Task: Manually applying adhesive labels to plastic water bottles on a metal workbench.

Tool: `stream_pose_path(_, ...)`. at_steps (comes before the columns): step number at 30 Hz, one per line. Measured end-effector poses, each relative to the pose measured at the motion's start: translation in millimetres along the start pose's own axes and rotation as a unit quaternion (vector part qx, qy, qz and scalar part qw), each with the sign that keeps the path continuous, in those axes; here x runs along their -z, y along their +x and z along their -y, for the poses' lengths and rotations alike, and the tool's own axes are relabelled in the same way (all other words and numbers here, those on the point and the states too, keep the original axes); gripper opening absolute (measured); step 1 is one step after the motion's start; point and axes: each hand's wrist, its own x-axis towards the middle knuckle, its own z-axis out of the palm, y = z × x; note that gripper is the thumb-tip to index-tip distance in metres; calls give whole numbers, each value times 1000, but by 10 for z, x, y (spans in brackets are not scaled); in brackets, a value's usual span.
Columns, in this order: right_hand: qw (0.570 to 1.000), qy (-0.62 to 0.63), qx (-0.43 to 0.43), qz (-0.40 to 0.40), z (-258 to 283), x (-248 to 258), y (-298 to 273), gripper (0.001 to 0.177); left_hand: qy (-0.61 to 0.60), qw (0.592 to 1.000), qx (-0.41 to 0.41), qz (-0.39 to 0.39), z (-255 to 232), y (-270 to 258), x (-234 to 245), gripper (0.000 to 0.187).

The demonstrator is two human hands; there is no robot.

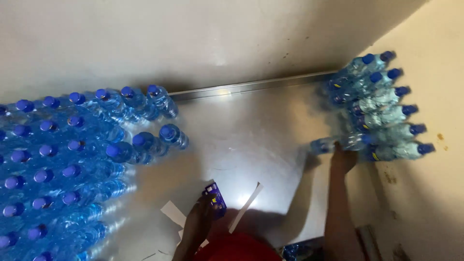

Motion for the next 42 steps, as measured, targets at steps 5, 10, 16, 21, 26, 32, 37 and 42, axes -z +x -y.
stream_pose_path(5, 991, 82, -100, -34, 206, -386, 1169, 83, -47, 981, 187, -7, -165, -71, 289, 38)
stream_pose_path(10, 990, 90, -59, -88, 590, -406, 1695, 56, -76, 952, 293, -44, -457, 18, 312, 30)
stream_pose_path(16, 982, 138, -79, -97, 338, -668, 1426, 53, -77, 944, 321, -21, -155, 224, -92, 30)
stream_pose_path(21, 912, 97, 141, 373, -71, -1835, -608, 37, -33, 958, 284, -12, -294, 303, -92, 27)
stream_pose_path(26, 712, 312, -10, 629, 2190, 216, -3362, 51, -155, 957, 237, -57, 182, 205, -343, 49)
stream_pose_path(32, 816, 115, 58, 563, 2716, 523, -3730, 40, -181, 959, 212, -52, 421, 77, -301, 65)
stream_pose_path(37, 808, 199, 1, 555, 2679, 823, -3591, 32, -218, 941, 234, -107, 237, -41, 39, 65)
stream_pose_path(42, 675, 412, -94, 605, 2730, 1300, -3452, 22, -304, 928, 29, -214, 118, -34, 252, 29)
